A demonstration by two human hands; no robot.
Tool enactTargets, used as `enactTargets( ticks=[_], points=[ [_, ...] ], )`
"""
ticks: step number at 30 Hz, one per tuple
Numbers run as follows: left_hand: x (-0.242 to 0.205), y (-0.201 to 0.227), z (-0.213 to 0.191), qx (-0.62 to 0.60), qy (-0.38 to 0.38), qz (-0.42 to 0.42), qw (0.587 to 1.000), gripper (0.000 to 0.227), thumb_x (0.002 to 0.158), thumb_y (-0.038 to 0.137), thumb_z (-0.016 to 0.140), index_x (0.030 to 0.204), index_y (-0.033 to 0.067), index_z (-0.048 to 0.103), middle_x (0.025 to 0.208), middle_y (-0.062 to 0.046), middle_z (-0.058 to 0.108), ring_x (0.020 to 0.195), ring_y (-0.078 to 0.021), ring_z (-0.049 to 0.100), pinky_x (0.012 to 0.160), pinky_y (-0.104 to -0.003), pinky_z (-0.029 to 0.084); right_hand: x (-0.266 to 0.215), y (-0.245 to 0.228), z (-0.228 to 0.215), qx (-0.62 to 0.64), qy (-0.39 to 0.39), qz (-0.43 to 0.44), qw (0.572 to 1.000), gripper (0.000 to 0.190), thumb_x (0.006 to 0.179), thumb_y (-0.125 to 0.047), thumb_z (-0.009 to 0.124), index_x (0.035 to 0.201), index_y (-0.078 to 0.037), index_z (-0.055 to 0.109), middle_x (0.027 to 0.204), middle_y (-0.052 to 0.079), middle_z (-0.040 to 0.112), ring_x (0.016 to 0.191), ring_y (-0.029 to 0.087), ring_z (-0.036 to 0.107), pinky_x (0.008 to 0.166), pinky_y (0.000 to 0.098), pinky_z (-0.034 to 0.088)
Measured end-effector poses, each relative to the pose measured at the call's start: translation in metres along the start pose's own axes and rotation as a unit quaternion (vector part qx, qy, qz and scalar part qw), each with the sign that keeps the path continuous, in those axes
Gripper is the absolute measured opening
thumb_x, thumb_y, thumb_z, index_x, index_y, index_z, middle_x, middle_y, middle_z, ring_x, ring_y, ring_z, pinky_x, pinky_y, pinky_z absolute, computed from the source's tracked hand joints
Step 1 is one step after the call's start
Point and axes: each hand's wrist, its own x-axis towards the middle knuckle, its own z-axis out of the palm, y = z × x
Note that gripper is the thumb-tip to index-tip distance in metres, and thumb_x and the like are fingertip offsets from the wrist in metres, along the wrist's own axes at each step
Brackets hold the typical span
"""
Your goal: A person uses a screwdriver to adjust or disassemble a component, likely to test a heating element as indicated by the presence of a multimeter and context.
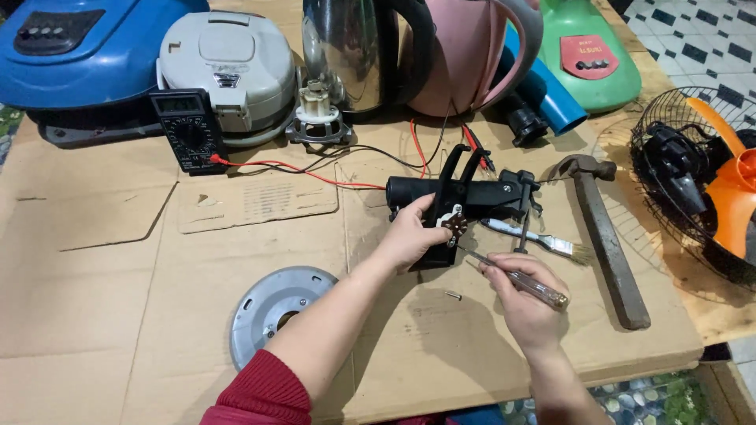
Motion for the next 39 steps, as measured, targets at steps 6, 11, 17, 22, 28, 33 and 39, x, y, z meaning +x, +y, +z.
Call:
enactTargets(
  ticks=[6, 11, 17, 22, 28, 33, 39],
  points=[
    [0.001, -0.003, 0.002, -0.046, -0.003, 0.021, 0.999, 0.087, 0.072, 0.01, 0.077, 0.151, 0.001, 0.042, 0.143, -0.01, 0.061, 0.122, -0.017, 0.062, 0.106, -0.028, 0.046, 0.003, -0.007, 0.007, -0.029, -0.007, -0.059, 0.998, 0.014, 0.082, 0.007, 0.083, 0.091, 0.003, 0.072, 0.098, 0.02, 0.077, 0.094, 0.026, 0.078, 0.09, 0.033, 0.065],
    [-0.006, 0.006, 0.002, -0.048, -0.008, 0.037, 0.998, 0.071, 0.072, 0.006, 0.074, 0.141, 0.0054, 0.057, 0.122, -0.003, 0.072, 0.104, -0.0119, 0.066, 0.095, -0.025, 0.05, 0.005, -0.016, 0.004, -0.033, -0.026, -0.082, 0.996, 0.013, 0.082, 0.008, 0.081, 0.091, 0.004, 0.072, 0.098, 0.019, 0.077, 0.094, 0.027, 0.078, 0.092, 0.0341, 0.065],
    [0.004, -0.014, 0.004, -0.118, 0.002, 0.061, 0.991, 0.067, 0.071, -0.002, 0.072, 0.137, 0.0061, 0.063, 0.11, -0.009, 0.072, 0.096, -0.0159, 0.067, 0.083, -0.028, 0.057, 0.021, -0.014, -0.001, -0.036, -0.087, -0.088, 0.992, 0.011, 0.081, 0.001, 0.083, 0.089, -0.004, 0.077, 0.097, 0.014, 0.08, 0.092, 0.027, 0.079, 0.083, 0.0362, 0.064],
    [0.01, -0.022, 0.007, -0.163, 0.013, 0.08, 0.983, 0.071, 0.069, -0.006, 0.072, 0.138, 0.0047, 0.063, 0.108, -0.017, 0.069, 0.098, -0.0216, 0.066, 0.079, -0.034, 0.061, 0.058, -0.006, -0.017, -0.055, -0.271, -0.225, 0.934, 0.008, 0.094, -0.009, 0.069, 0.089, -0.009, 0.076, 0.101, 0.011, 0.082, 0.092, 0.034, 0.079, 0.075, 0.0432, 0.062],
    [0.003, -0.013, 0.005, -0.145, 0.003, 0.083, 0.986, 0.071, 0.069, -0.003, 0.075, 0.139, 0.0028, 0.062, 0.108, -0.018, 0.068, 0.097, -0.0226, 0.066, 0.08, -0.035, 0.061, 0.082, -0.051, -0.025, -0.126, -0.486, -0.273, 0.82, 0.01, 0.088, 0.003, 0.067, 0.082, -0.005, 0.068, 0.093, 0.013, 0.077, 0.093, 0.04, 0.075, 0.077, 0.0509, 0.062],
    [0.007, -0.02, 0.001, -0.148, -0.002, 0.08, 0.986, 0.071, 0.069, -0.003, 0.076, 0.138, 0.0049, 0.063, 0.108, -0.017, 0.069, 0.099, -0.023, 0.067, 0.082, -0.035, 0.061, 0.046, -0.008, -0.042, 0.007, -0.194, -0.12, 0.974, 0.011, 0.079, 0.001, 0.08, 0.088, -0.005, 0.08, 0.102, 0.014, 0.077, 0.095, 0.029, 0.078, 0.088, 0.0448, 0.061],
    [0.013, -0.029, -0.001, -0.126, -0.009, 0.075, 0.989, 0.069, 0.072, -0.002, 0.077, 0.139, 0.0053, 0.062, 0.111, -0.017, 0.07, 0.103, -0.023, 0.066, 0.085, -0.036, 0.06, 0.016, 0.031, -0.028, -0.049, -0.007, -0.056, 0.997, 0.024, 0.075, -0.007, 0.095, 0.093, -0.006, 0.079, 0.089, 0.008, 0.077, 0.092, 0.024, 0.076, 0.093, 0.0354, 0.058]
  ],
)
